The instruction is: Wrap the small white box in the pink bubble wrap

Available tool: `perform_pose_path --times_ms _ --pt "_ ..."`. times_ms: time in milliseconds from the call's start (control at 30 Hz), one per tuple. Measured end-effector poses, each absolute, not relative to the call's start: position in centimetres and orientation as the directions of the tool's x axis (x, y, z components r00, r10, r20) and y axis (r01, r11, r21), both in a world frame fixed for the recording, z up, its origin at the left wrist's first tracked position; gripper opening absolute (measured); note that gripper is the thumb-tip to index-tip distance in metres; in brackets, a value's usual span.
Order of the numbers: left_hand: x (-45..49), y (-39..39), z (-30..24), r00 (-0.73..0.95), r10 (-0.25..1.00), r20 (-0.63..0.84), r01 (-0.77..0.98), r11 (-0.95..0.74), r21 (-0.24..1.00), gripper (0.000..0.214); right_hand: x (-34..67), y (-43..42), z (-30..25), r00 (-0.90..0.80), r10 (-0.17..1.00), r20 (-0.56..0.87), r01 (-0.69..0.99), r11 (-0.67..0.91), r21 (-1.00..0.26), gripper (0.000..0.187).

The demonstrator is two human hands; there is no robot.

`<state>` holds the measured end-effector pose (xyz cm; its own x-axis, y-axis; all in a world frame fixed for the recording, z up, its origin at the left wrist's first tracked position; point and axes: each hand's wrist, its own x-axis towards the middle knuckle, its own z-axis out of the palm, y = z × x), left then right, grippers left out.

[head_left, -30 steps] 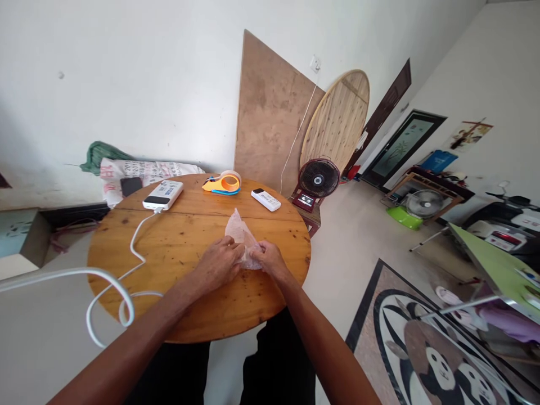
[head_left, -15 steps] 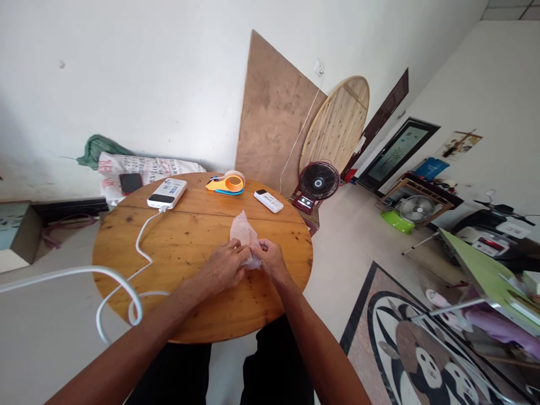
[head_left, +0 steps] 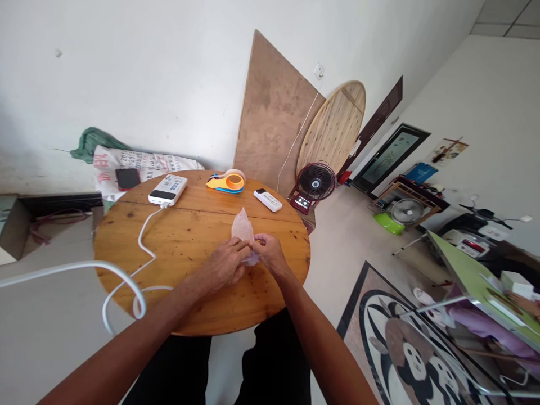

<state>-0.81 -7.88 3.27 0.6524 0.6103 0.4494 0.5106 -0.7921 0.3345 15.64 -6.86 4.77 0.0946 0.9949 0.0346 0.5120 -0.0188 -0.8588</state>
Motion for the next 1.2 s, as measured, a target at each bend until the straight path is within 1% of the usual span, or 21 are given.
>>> perform_pose_path --times_ms 67,133,200,300,367,467,600,667,733,767,800,867,933,1000,1067,1100,1167,1200 --pt "-1.0 -8.1 3.2 0.637 0.614 0.466 0.491 -0.790 0.368 0.042 15.4 -7.1 5.5 0.062 0.998 0.001 0.527 -0.031 -0.850 0.021" --pt "-1.3 -8.2 3.1 0.624 0.615 0.483 0.463 -0.788 0.406 0.050 15.3 -7.4 6.4 -0.007 0.999 -0.053 0.514 -0.042 -0.857 0.014" --pt "-1.5 -8.4 2.9 0.605 0.624 0.495 0.455 -0.781 0.427 0.055 15.3 -7.9 7.3 -0.078 0.990 -0.115 0.492 -0.062 -0.868 0.012" --pt "-1.6 -8.6 3.0 0.578 0.656 0.485 0.511 -0.755 0.412 0.050 15.6 -8.3 8.3 -0.146 0.979 -0.140 0.527 -0.042 -0.849 0.011" --pt "-1.6 -8.7 3.4 0.582 0.671 0.459 0.541 -0.741 0.397 0.043 15.8 -8.4 8.6 -0.193 0.976 -0.097 0.602 0.040 -0.797 0.011" --pt "-1.7 -8.9 4.2 0.621 0.660 0.423 0.525 -0.751 0.401 0.041 16.1 -8.0 9.1 -0.283 0.958 -0.042 0.683 0.171 -0.710 0.014" --pt "-2.1 -9.3 4.9 0.632 0.635 0.444 0.481 -0.771 0.417 0.044 15.5 -7.4 10.1 -0.348 0.933 -0.088 0.737 0.214 -0.641 0.017" --pt "-2.3 -9.5 5.0 0.616 0.636 0.466 0.458 -0.770 0.444 0.042 14.7 -7.3 10.6 -0.331 0.938 -0.105 0.807 0.224 -0.546 0.017" --pt "-2.3 -9.5 5.0 0.585 0.667 0.461 0.445 -0.740 0.505 0.037 13.8 -7.3 11.0 -0.307 0.945 -0.114 0.880 0.236 -0.413 0.017" --pt "-2.2 -9.4 4.9 0.549 0.705 0.448 0.452 -0.702 0.551 0.034 13.4 -7.3 11.2 -0.301 0.946 -0.121 0.903 0.242 -0.355 0.018" --pt "-2.0 -9.3 4.8 0.500 0.753 0.427 0.463 -0.649 0.603 0.030 13.1 -7.2 11.3 -0.306 0.943 -0.131 0.915 0.253 -0.315 0.018" --pt "-1.5 -9.0 4.6 0.383 0.849 0.365 0.486 -0.521 0.701 0.020 12.7 -7.0 11.5 -0.330 0.933 -0.146 0.918 0.281 -0.281 0.017" --pt "-0.8 -8.6 4.5 0.294 0.911 0.290 0.513 -0.407 0.756 0.013 12.8 -6.6 11.6 -0.353 0.921 -0.163 0.911 0.298 -0.286 0.017" --pt "-0.1 -8.1 4.5 0.263 0.934 0.242 0.553 -0.351 0.756 0.013 13.1 -6.0 11.4 -0.354 0.921 -0.160 0.901 0.290 -0.323 0.022" --pt "0.3 -7.6 4.6 0.256 0.942 0.218 0.602 -0.332 0.726 0.014 13.6 -5.4 11.0 -0.332 0.930 -0.158 0.875 0.241 -0.421 0.028" --pt "0.4 -7.3 4.6 0.261 0.942 0.208 0.622 -0.329 0.711 0.015 13.9 -5.2 10.8 -0.317 0.931 -0.180 0.852 0.197 -0.485 0.030" --pt "0.5 -6.9 4.6 0.281 0.943 0.180 0.642 -0.324 0.695 0.016 14.3 -4.8 10.3 -0.291 0.916 -0.276 0.799 0.074 -0.596 0.035" --pt "0.5 -6.8 4.6 0.294 0.942 0.164 0.643 -0.322 0.695 0.016 14.5 -4.7 10.2 -0.288 0.900 -0.326 0.774 0.019 -0.633 0.038"
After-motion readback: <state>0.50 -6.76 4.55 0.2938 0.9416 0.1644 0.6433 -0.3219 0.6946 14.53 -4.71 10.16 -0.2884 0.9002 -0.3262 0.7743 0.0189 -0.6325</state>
